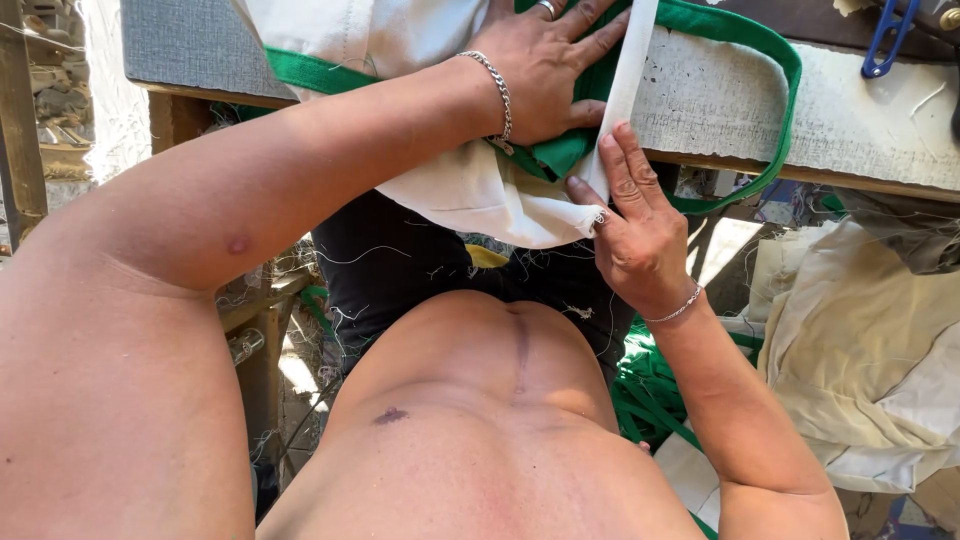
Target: Adjusting and sewing green straps onto a white tote bag using an industrial sewing machine.
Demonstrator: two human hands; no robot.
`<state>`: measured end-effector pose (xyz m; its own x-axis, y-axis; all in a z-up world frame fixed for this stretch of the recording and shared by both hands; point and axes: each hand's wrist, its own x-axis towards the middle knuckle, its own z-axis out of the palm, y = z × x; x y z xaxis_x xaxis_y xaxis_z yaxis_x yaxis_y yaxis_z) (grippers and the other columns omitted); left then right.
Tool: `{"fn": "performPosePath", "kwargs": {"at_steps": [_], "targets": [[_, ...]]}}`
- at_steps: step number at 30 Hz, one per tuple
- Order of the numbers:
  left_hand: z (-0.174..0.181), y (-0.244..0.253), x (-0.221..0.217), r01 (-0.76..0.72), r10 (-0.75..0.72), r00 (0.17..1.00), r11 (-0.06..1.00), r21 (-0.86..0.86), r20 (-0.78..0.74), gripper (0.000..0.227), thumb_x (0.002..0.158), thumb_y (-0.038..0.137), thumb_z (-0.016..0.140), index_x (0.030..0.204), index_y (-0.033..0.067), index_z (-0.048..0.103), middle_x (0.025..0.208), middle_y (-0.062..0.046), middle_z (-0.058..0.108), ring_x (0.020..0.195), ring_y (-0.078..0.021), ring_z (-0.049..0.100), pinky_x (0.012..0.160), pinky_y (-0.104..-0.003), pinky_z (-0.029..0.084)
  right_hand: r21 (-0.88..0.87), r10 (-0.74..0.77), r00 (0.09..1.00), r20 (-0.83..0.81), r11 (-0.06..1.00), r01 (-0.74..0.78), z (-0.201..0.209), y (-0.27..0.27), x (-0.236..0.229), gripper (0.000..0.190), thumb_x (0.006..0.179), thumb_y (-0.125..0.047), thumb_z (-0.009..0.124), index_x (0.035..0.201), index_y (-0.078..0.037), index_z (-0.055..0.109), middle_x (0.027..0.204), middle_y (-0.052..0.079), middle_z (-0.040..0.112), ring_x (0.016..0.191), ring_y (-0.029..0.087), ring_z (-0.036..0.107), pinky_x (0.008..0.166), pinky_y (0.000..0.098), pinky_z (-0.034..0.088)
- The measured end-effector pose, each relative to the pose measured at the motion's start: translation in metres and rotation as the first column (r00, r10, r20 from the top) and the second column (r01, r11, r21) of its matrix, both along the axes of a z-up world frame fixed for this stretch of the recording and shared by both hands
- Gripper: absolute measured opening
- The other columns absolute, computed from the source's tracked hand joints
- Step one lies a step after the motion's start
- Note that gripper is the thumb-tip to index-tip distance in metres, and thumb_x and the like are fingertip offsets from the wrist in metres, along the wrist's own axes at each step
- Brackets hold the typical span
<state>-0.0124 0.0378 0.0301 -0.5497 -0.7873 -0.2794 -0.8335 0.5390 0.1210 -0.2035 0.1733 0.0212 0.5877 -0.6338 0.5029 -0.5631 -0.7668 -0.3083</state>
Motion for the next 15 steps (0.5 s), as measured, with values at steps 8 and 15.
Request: {"fn": "performPosePath", "kwargs": {"at_steps": [8, 15], "targets": [[-0.001, -0.022, 0.023, 0.271, -0.269, 0.929, 0.962, -0.027, -0.256, 0.089, 0.088, 0.061, 0.074, 0.152, 0.0098, 0.039, 0.15, -0.017, 0.034, 0.133, -0.0365, 0.041, 0.101, -0.046, 0.035, -0.091, -0.061, 0.994, 0.086, 0.994, 0.069, -0.01, 0.001, -0.001, 0.023, 0.112, -0.001, 0.055, 0.127, 0.004, 0.072, 0.149, 0.029, 0.047, 0.139, 0.054, 0.05, 0.112, 0.0609, 0.057], [0.038, 0.016, 0.03, 0.55, -0.573, 0.799, 0.819, -0.163, -0.182, 0.071, 0.071, 0.09, 0.072, 0.096, 0.0229, 0.072, 0.094, -0.003, 0.063, 0.095, -0.0296, 0.062, 0.087, -0.05, 0.039, -0.087, -0.084, 0.995, 0.063, 0.992, 0.089, -0.02, 0.0, 0.0, 0.026, 0.111, 0.001, 0.055, 0.128, -0.001, 0.074, 0.148, 0.026, 0.051, 0.137, 0.052, 0.053, 0.107, 0.0571, 0.06]]}}
